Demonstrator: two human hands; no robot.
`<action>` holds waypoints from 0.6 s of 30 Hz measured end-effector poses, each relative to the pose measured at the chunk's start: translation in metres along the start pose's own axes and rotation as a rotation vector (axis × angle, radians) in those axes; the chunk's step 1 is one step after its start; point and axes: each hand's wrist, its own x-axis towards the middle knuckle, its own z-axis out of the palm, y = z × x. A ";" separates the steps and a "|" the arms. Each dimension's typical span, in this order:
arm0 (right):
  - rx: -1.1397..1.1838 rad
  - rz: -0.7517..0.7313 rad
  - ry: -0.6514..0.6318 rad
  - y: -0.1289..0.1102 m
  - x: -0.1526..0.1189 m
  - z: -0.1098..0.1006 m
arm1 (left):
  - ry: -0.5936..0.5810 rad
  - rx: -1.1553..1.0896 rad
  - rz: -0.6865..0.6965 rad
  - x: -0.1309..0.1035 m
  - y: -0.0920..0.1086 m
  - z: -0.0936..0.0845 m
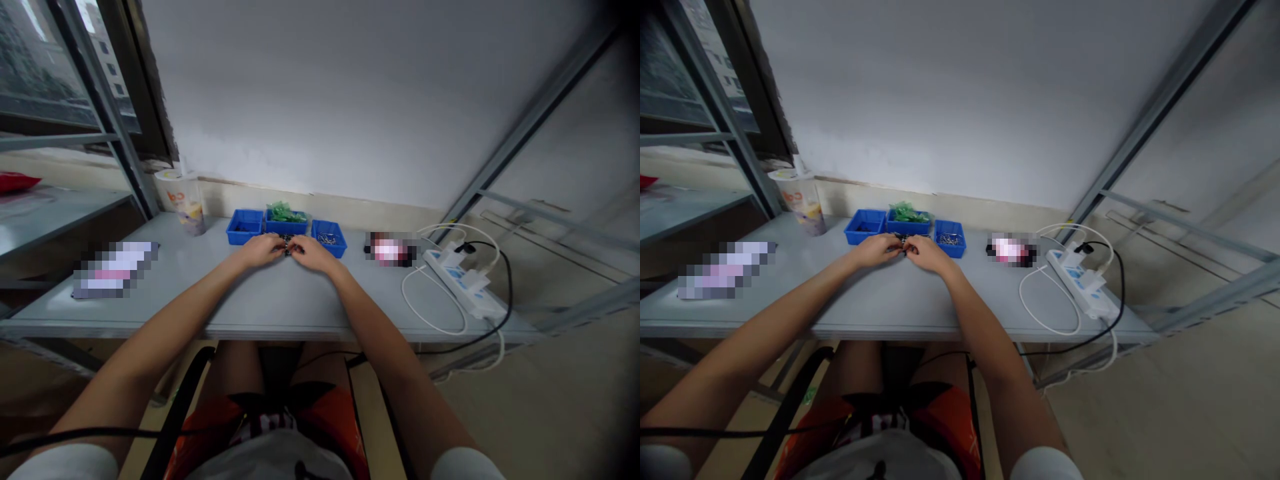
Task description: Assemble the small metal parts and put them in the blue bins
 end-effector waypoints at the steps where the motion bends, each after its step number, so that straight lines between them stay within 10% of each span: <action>1: 0.001 0.001 -0.004 0.000 0.000 0.000 | 0.001 0.000 -0.004 0.000 0.000 0.000; 18: -0.255 0.329 0.291 0.027 -0.009 -0.026 | -0.106 0.062 -0.126 -0.001 -0.003 0.006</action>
